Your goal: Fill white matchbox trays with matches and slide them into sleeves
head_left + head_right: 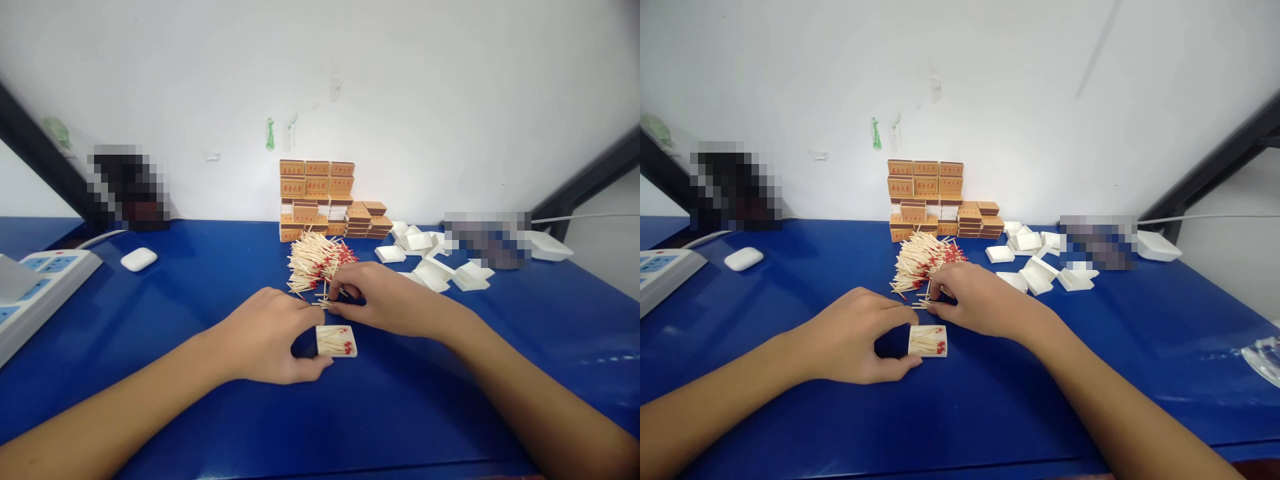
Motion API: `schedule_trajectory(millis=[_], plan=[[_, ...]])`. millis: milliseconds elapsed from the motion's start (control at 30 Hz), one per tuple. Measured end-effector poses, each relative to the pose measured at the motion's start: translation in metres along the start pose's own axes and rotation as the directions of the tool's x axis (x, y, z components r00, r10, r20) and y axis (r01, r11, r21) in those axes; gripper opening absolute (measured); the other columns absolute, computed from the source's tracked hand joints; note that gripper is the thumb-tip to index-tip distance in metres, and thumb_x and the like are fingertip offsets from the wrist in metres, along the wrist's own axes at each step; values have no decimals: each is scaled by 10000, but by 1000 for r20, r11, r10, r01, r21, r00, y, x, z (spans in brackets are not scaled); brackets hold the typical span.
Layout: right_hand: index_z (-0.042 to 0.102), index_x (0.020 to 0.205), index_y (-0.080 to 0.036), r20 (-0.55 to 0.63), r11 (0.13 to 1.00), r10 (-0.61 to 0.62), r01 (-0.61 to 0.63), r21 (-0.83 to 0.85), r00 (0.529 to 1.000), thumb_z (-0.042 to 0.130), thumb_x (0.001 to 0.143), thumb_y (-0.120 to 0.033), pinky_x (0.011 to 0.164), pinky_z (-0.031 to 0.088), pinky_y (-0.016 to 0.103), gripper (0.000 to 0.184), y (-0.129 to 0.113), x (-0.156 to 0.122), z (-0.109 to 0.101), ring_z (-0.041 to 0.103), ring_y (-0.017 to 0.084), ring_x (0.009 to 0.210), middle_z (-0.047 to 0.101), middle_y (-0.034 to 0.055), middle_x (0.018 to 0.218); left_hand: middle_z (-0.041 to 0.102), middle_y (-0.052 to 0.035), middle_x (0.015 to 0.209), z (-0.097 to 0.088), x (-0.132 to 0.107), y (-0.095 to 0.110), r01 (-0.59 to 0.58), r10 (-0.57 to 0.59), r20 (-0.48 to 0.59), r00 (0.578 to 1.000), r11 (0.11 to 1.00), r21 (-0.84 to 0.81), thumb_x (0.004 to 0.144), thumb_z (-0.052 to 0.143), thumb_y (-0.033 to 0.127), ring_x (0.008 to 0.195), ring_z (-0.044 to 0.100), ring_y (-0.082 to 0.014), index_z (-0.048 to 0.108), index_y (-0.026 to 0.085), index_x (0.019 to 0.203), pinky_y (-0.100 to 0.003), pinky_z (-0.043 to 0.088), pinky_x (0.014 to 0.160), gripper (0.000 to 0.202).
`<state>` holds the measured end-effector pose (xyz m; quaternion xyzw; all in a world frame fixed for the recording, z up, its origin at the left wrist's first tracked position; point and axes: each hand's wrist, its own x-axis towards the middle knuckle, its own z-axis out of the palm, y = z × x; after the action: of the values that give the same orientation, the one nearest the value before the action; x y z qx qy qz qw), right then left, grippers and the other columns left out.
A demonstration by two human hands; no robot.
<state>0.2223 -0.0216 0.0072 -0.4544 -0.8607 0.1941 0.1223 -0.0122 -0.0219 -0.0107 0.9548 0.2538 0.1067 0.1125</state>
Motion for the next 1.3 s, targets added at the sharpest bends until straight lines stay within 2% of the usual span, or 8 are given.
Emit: schedule_trajectory(millis=[167, 367, 567, 667, 867, 1033, 1167, 1300], plan=[[619, 796, -193, 24, 999, 31, -32, 21, 999, 657, 879, -186, 594, 318, 274, 91, -1, 0, 3, 488, 129, 650, 618, -12, 737, 724, 5, 738, -4, 2, 0, 7, -7, -7, 1000, 1000, -3, 861, 670, 455, 603, 642, -172, 724, 207, 991, -292, 401, 576, 285], [598, 806, -202, 97, 996, 94, -93, -6, 991, 668, 866, -212, 590, 318, 276, 93, 6, -4, 0, 507, 133, 645, 630, -16, 734, 721, 13, 739, -3, 2, 0, -1, 1, -12, 1000, 1000, 2, 866, 668, 457, 609, 642, -164, 714, 206, 963, -289, 392, 575, 273], [625, 812, -204, 48, 997, 72, -72, -6, 996, 644, 882, -236, 607, 310, 280, 79, 15, -7, -9, 487, 136, 661, 614, -11, 760, 724, 8, 751, -2, 2, -6, 23, -23, -15, 1000, 999, 35, 887, 652, 494, 630, 663, -178, 716, 213, 989, -295, 404, 583, 306], [636, 813, -211, 34, 999, 34, -34, 24, 999, 679, 865, -266, 597, 297, 276, 86, 10, -9, -12, 464, 134, 660, 590, -20, 762, 714, 9, 723, -3, 3, -6, 41, -40, -26, 999, 998, 47, 885, 656, 504, 612, 661, -179, 714, 216, 994, -292, 390, 560, 313], [635, 797, -209, 142, 999, 25, -29, 32, 990, 714, 855, -231, 581, 298, 281, 100, -9, -12, -6, 479, 129, 659, 608, -21, 775, 696, 2, 695, -3, 3, -5, 69, -67, -28, 997, 997, 44, 886, 657, 501, 616, 666, -192, 712, 206, 962, -301, 423, 576, 310], [691, 927, -230, 77, 1000, -2, 2, 3, 997, 708, 924, -395, 595, 321, 289, 166, -8, -15, -13, 515, 148, 712, 636, 0, 851, 696, 10, 691, -1, 2, -6, 65, -64, -32, 997, 997, 37, 897, 644, 530, 605, 659, -178, 716, 213, 971, -294, 395, 566, 333], [684, 866, -229, 89, 999, -47, 46, 16, 995, 698, 912, -284, 606, 333, 287, 73, -10, -15, -13, 516, 136, 700, 632, -12, 821, 716, 9, 724, -2, 2, -6, 62, -61, -21, 998, 997, 40, 904, 638, 522, 641, 677, -188, 713, 221, 997, -294, 400, 585, 323], [631, 788, -211, 125, 998, -58, 54, 36, 991, 671, 883, -173, 604, 345, 282, 109, -16, -14, -8, 521, 129, 677, 640, -13, 792, 728, -12, 747, -3, 2, -6, 77, -76, -8, 997, 995, 58, 907, 626, 533, 659, 689, -207, 722, 204, 993, -306, 415, 598, 353]])
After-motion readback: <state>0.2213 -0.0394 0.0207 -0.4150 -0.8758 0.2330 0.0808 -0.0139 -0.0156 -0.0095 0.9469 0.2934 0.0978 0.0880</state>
